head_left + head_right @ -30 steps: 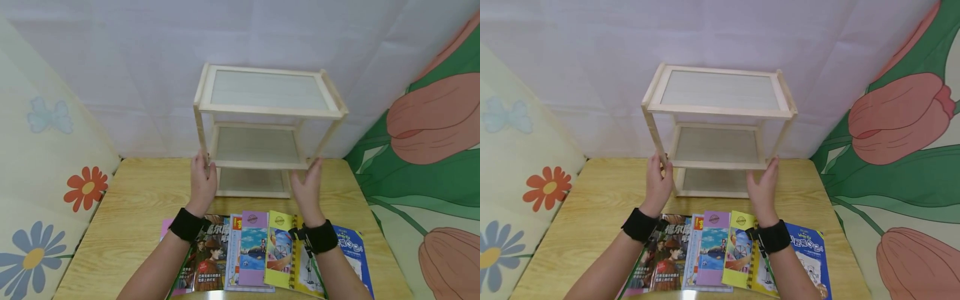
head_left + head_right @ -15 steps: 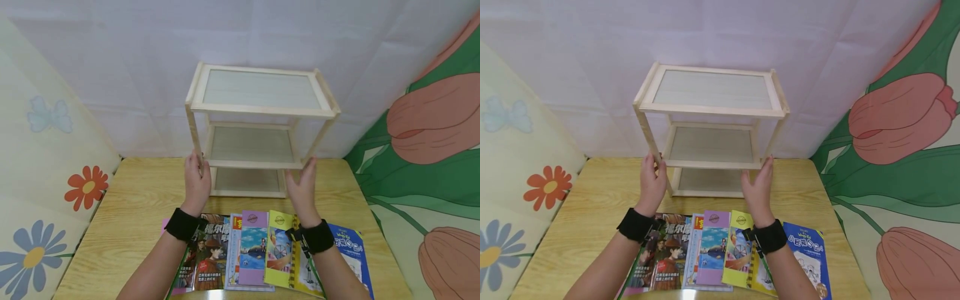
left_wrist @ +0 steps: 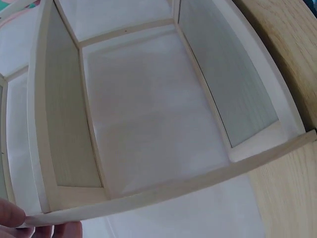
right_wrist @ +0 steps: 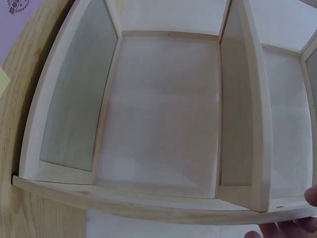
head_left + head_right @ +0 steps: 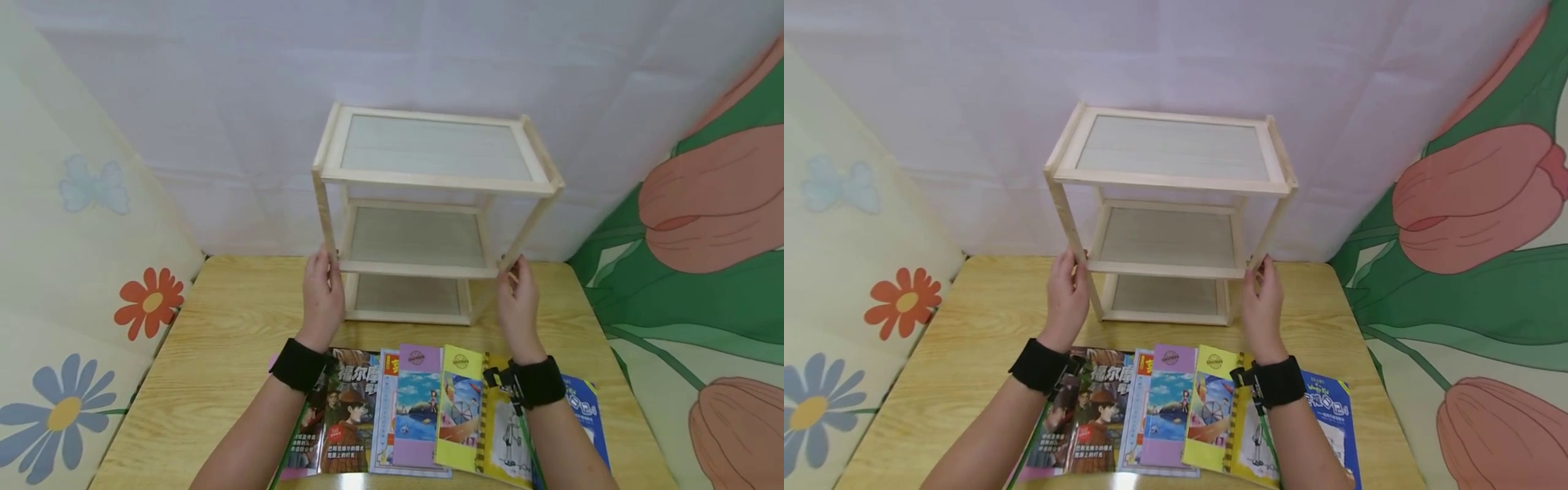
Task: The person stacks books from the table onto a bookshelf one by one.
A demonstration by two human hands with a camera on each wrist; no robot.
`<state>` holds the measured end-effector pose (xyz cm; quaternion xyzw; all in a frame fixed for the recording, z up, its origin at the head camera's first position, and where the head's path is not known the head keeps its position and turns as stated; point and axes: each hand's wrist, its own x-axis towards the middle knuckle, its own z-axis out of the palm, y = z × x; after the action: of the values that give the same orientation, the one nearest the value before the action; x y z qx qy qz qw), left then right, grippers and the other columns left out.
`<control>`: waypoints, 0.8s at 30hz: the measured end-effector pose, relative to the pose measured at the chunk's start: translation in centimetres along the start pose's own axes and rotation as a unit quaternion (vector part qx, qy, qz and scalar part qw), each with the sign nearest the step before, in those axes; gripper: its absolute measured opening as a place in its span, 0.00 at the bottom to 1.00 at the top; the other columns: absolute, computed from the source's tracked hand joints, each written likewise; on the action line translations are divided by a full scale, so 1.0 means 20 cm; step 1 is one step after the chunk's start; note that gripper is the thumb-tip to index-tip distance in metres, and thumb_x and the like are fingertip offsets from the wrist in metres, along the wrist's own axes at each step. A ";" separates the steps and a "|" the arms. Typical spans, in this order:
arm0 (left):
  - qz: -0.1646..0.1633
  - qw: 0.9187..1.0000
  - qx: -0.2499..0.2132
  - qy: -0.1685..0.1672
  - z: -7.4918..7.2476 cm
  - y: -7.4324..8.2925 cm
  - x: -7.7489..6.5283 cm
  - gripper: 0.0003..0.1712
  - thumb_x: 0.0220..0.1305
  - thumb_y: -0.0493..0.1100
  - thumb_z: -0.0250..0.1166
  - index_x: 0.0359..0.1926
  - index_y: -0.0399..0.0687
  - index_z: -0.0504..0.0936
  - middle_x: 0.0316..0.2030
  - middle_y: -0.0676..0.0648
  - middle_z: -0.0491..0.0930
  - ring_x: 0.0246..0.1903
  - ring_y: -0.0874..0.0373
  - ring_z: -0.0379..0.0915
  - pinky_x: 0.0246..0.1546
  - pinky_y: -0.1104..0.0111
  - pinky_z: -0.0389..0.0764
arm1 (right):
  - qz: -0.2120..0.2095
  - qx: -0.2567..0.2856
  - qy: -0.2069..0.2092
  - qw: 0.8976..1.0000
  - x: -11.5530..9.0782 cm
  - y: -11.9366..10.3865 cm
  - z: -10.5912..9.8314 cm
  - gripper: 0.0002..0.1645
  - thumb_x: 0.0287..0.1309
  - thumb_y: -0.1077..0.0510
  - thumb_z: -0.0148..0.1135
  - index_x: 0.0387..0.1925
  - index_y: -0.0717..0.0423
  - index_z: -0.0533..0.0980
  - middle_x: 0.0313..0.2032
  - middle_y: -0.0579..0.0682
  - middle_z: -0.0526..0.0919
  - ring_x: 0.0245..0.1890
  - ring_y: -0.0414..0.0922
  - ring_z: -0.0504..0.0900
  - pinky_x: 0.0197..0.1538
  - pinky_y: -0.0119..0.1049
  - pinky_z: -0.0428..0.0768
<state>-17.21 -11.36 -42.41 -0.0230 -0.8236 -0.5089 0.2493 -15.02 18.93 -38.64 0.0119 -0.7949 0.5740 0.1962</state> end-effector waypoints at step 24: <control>0.036 0.999 0.029 0.017 -0.02 -0.04 0.02 0.16 0.70 0.39 0.52 0.54 0.41 0.78 0.48 0.41 0.78 0.41 0.52 0.74 0.27 0.67 0.74 | -0.031 -0.087 0.028 0.995 0.13 0.17 0.00 0.17 0.71 0.55 0.46 0.50 0.61 0.75 0.48 0.57 0.81 0.51 0.47 0.78 0.52 0.39 0.79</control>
<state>-17.61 -12.26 -42.77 -0.0365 -0.8321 -0.4760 0.2824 -18.24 20.58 -40.96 0.0035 -0.8351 0.4967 0.2365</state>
